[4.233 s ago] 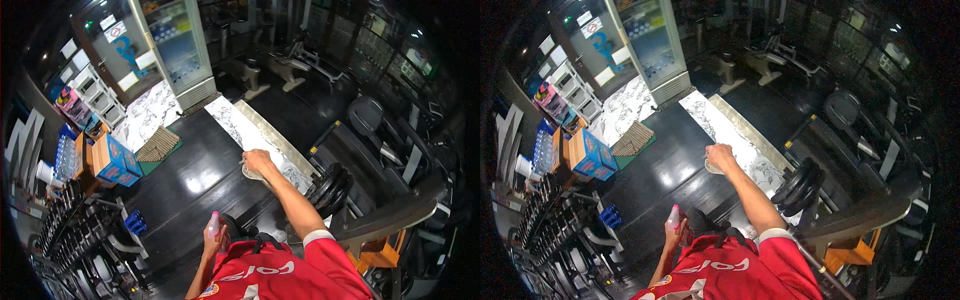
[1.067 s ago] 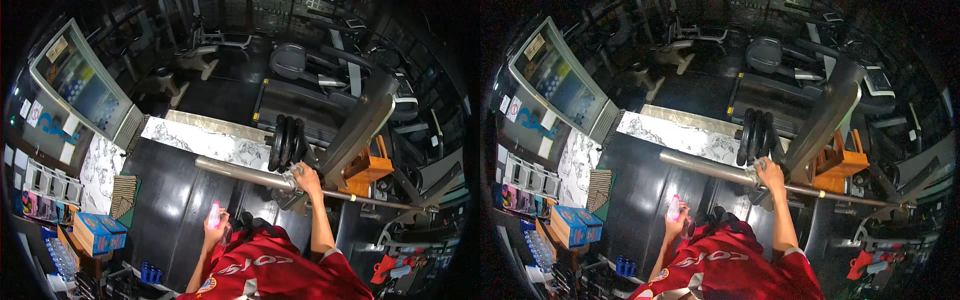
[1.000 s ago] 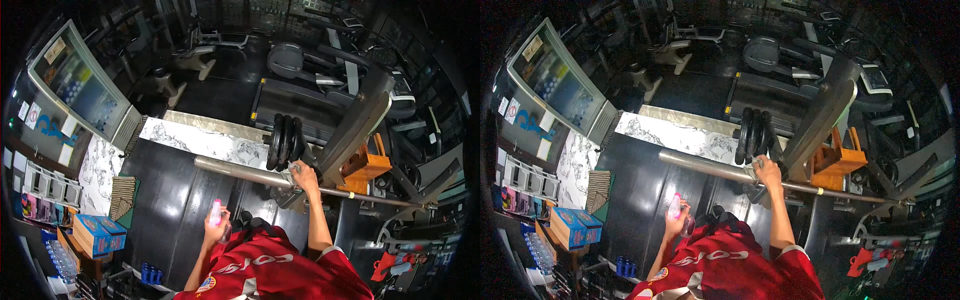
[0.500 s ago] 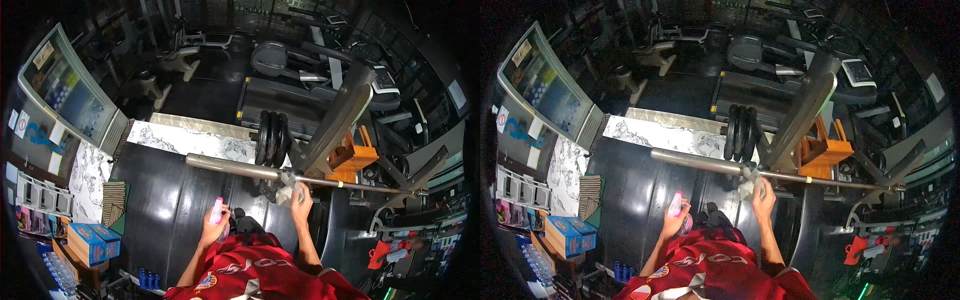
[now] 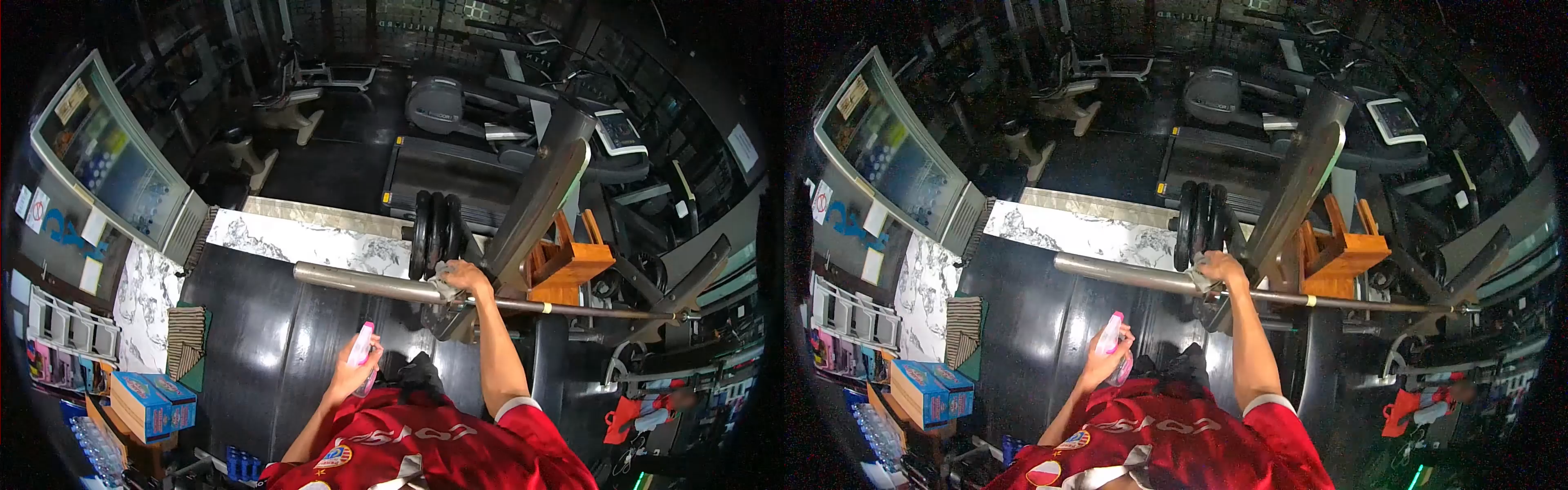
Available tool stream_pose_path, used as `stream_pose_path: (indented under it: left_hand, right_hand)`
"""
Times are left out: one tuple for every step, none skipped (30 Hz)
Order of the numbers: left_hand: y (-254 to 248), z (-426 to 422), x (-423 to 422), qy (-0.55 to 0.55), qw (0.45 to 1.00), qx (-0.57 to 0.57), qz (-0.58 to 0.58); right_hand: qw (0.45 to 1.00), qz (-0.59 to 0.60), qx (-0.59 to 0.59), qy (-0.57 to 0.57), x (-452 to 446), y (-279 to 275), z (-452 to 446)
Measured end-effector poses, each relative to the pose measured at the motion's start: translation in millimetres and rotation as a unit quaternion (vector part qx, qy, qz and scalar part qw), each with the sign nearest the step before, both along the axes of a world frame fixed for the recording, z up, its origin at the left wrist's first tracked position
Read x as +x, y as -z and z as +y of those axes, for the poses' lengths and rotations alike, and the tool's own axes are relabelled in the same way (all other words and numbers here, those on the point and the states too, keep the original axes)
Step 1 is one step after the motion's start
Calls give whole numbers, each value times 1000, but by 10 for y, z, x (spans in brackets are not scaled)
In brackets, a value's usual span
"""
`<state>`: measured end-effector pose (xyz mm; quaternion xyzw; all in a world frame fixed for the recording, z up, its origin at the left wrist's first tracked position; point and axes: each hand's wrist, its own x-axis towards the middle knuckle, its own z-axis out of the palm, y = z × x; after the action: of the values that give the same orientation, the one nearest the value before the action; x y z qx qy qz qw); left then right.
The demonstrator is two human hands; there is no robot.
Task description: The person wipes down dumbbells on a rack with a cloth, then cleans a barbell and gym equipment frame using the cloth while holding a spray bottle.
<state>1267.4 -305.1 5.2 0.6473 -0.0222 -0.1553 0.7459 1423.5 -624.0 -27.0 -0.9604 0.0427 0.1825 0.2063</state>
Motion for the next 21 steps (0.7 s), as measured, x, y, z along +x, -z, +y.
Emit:
stream_pose_path:
  left_hand:
    - [-22,-42,20,-7,1000,-4,11]
    - [-46,-81,41,-9,1000,-5,11]
    - [-70,-117,80,-17,1000,1,8]
    - [-85,-155,132,-25,1000,7,4]
    - [-83,-189,175,-28,1000,6,2]
    - [-73,-219,203,-30,999,29,-7]
    - [-73,-255,241,-32,998,51,-16]
    - [-97,-298,285,-37,998,50,-17]
    - [-143,-341,331,-31,998,53,-16]
    - [-190,-394,387,-23,998,55,-17]
    - [-244,-451,440,-23,998,53,-21]
    - [-306,-505,487,-10,1000,22,-13]
    - [-344,-556,537,3,1000,-9,-5]
    - [-347,-585,584,23,999,-9,-47]
    - [-406,-651,630,27,998,-12,-50]
    - [-498,-720,673,35,996,-10,-79]
    - [-553,-777,727,45,993,-9,-107]
    - [-596,-823,788,63,990,-7,-124]
    - [-657,-871,837,69,990,-10,-125]
    - [-738,-916,879,88,988,-26,-121]
    - [-816,-961,931,107,987,-42,-116]
  right_hand:
    - [1000,19,11,-7,-83,-271,66]
    - [998,-14,62,25,-218,-427,144]
    - [991,-49,114,58,-374,-492,217]
    - [979,-149,119,75,-518,-471,295]
    - [957,-248,124,89,-660,-438,358]
    - [952,-270,124,81,-786,-456,388]
    - [946,-291,123,71,-894,-488,396]
    - [944,-311,107,35,-989,-485,377]
    - [939,-331,91,1,-1073,-486,349]
    - [937,-333,101,-23,-1131,-515,315]
    - [934,-336,110,-46,-1166,-529,273]
    - [933,-318,158,-48,-1193,-504,218]
    - [928,-326,166,-66,-1190,-459,163]
    - [929,-324,166,-67,-1178,-429,123]
    - [930,-320,166,-67,-1149,-436,112]
    - [940,-295,162,-60,-1108,-492,128]
    - [939,-304,150,-56,-1057,-456,142]
    - [941,-297,151,-49,-1001,-495,181]
    - [944,-291,152,-40,-946,-536,216]
    - [944,-293,148,-35,-911,-527,241]
    - [951,-278,131,-22,-877,-510,263]
